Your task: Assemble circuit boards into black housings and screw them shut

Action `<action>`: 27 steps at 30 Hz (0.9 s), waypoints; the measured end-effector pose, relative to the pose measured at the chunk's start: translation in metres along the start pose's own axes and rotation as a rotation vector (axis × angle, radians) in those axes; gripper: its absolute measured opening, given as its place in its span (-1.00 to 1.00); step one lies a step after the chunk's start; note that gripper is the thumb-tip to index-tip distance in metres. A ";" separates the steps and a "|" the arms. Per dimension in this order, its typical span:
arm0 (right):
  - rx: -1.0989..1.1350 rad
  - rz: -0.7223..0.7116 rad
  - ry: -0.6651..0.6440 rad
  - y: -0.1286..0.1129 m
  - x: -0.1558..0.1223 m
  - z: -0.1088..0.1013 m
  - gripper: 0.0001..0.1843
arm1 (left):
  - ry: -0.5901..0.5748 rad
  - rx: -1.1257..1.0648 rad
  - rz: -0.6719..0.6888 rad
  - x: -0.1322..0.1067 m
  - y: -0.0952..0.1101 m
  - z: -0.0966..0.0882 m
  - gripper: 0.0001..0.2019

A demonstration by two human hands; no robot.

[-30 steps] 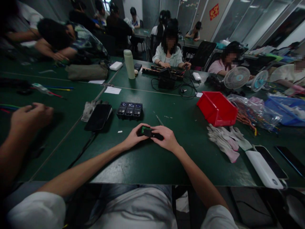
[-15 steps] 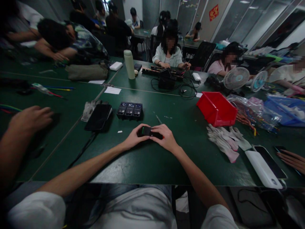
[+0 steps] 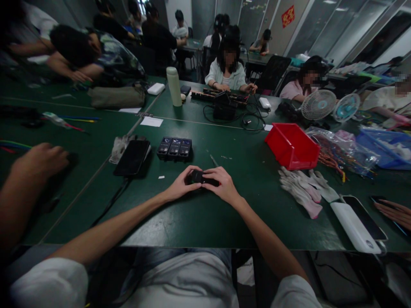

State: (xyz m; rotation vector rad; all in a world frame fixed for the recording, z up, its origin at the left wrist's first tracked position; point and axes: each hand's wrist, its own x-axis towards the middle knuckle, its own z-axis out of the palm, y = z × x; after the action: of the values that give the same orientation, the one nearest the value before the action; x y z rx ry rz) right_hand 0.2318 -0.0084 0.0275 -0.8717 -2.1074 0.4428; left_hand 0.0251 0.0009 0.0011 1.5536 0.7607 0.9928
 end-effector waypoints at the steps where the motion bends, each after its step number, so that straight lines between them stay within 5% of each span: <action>1: 0.003 -0.003 0.003 0.000 0.000 0.000 -0.73 | -0.010 -0.033 -0.025 0.000 0.000 0.001 -0.49; 27: -0.013 -0.029 -0.039 -0.001 0.000 -0.002 -0.74 | -0.014 -0.125 -0.102 -0.003 -0.001 0.003 -0.50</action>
State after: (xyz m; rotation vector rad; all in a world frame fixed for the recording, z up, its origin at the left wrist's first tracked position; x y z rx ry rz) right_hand 0.2327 -0.0095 0.0289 -0.8448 -2.1576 0.4345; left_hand 0.0266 -0.0028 -0.0010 1.3991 0.7471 0.9358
